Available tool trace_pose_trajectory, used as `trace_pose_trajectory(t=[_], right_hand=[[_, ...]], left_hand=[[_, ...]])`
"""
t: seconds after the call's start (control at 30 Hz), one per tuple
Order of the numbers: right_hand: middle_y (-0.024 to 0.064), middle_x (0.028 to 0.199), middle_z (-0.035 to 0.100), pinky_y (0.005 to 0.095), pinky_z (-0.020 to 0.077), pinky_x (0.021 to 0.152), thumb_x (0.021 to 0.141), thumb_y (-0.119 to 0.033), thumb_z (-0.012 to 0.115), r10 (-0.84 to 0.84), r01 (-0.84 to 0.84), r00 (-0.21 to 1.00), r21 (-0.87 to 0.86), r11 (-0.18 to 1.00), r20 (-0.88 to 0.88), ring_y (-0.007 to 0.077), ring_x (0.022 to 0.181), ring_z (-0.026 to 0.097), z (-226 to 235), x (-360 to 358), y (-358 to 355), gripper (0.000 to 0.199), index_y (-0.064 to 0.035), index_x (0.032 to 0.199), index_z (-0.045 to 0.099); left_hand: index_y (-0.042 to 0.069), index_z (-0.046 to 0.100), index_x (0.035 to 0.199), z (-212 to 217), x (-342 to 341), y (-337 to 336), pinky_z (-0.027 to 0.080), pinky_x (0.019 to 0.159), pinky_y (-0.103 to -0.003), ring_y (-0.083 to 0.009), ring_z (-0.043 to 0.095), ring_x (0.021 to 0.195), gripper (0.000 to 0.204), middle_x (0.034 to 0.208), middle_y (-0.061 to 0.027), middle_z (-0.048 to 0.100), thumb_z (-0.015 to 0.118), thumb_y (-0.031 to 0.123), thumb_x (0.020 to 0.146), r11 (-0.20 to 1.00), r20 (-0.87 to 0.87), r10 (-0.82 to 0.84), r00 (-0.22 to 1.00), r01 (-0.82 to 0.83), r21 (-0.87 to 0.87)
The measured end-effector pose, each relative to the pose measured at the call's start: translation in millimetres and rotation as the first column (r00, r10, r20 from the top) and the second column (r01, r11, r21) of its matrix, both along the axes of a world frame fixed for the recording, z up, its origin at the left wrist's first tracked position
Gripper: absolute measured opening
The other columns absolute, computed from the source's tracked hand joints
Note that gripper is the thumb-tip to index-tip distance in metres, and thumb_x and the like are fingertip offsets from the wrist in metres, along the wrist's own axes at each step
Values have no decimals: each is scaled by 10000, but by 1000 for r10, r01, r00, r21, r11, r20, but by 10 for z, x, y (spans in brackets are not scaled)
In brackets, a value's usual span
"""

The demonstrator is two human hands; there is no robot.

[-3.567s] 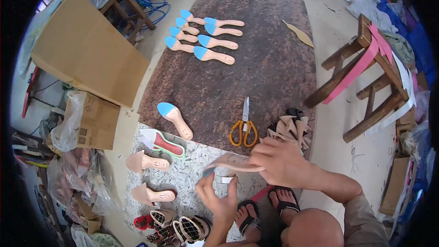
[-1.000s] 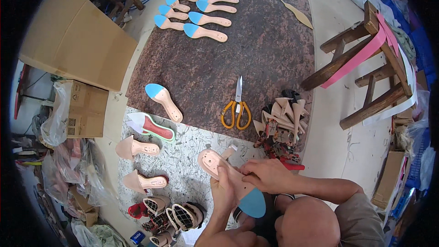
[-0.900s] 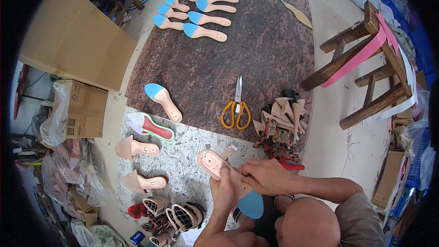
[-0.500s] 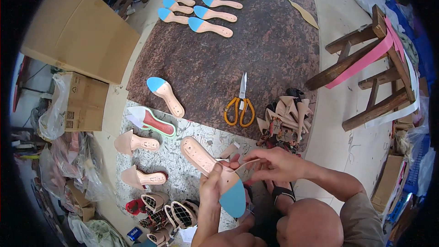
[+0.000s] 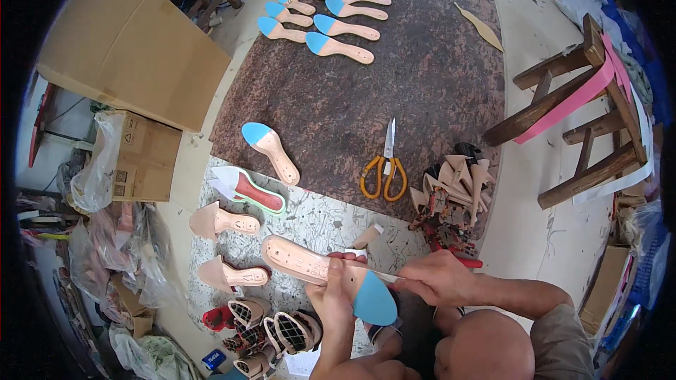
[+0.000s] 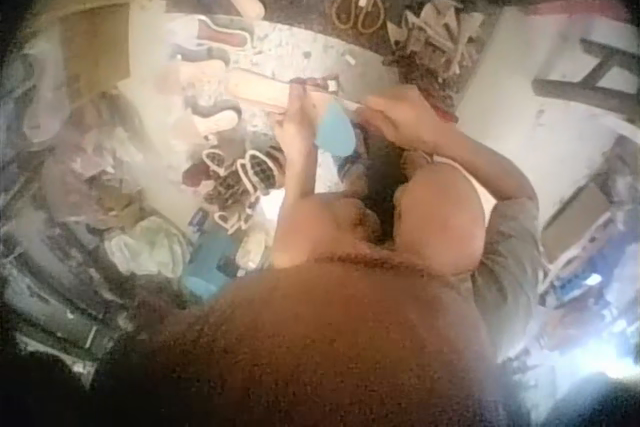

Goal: The person sits on the floor in a workshop and assembles shoe soles by hand. They apply white adhesive strips to the bottom of beige shoe soles, using scissors to cut the strips to size. The person handles multiple soles, placing finished ones on a nearby pile.

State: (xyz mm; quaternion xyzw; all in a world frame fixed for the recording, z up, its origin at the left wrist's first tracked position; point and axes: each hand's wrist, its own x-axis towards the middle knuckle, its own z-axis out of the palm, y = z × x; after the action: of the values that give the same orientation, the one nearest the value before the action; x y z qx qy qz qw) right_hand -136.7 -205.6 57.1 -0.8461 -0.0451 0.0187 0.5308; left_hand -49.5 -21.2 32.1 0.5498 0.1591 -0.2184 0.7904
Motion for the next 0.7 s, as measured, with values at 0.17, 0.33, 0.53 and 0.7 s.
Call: trace_pose_trajectory(t=[0.17,0.33,0.53,0.7], right_hand=[[115,715,592,416,494,553,842,-111,641,125,-102,982,-161,982,140,313,642,622,23,74,-24,78,-51,877,606],[107,703,580,411,468,535,870,-154,660,231,-211,964,-151,966,135,315,611,598,34,164,-97,121,-44,864,608],[145,739,629,414,495,599,900,-154,599,254,-254,966,-8,967,-46,334,698,642,198,381,-258,125,-32,884,618],[172,747,633,414,476,594,947,-254,565,122,-26,949,312,950,-291,346,693,642,-323,776,-346,242,-33,876,633]], left_hand=[[-70,601,1004,41,12,4,557,755,-385,-265,675,821,247,896,-165,658,633,164,933,990,38,4,999,-9,142],[-58,587,1034,2,28,14,554,785,-388,-259,667,855,229,925,-146,648,618,149,942,991,118,-93,989,81,104],[17,538,1092,69,84,-48,531,833,-402,-226,602,930,201,988,-90,590,617,105,929,955,57,-59,997,73,-286],[35,535,1087,42,179,-28,488,858,-366,-198,549,936,183,983,-73,571,609,70,923,942,14,-11,1000,15,-335]])
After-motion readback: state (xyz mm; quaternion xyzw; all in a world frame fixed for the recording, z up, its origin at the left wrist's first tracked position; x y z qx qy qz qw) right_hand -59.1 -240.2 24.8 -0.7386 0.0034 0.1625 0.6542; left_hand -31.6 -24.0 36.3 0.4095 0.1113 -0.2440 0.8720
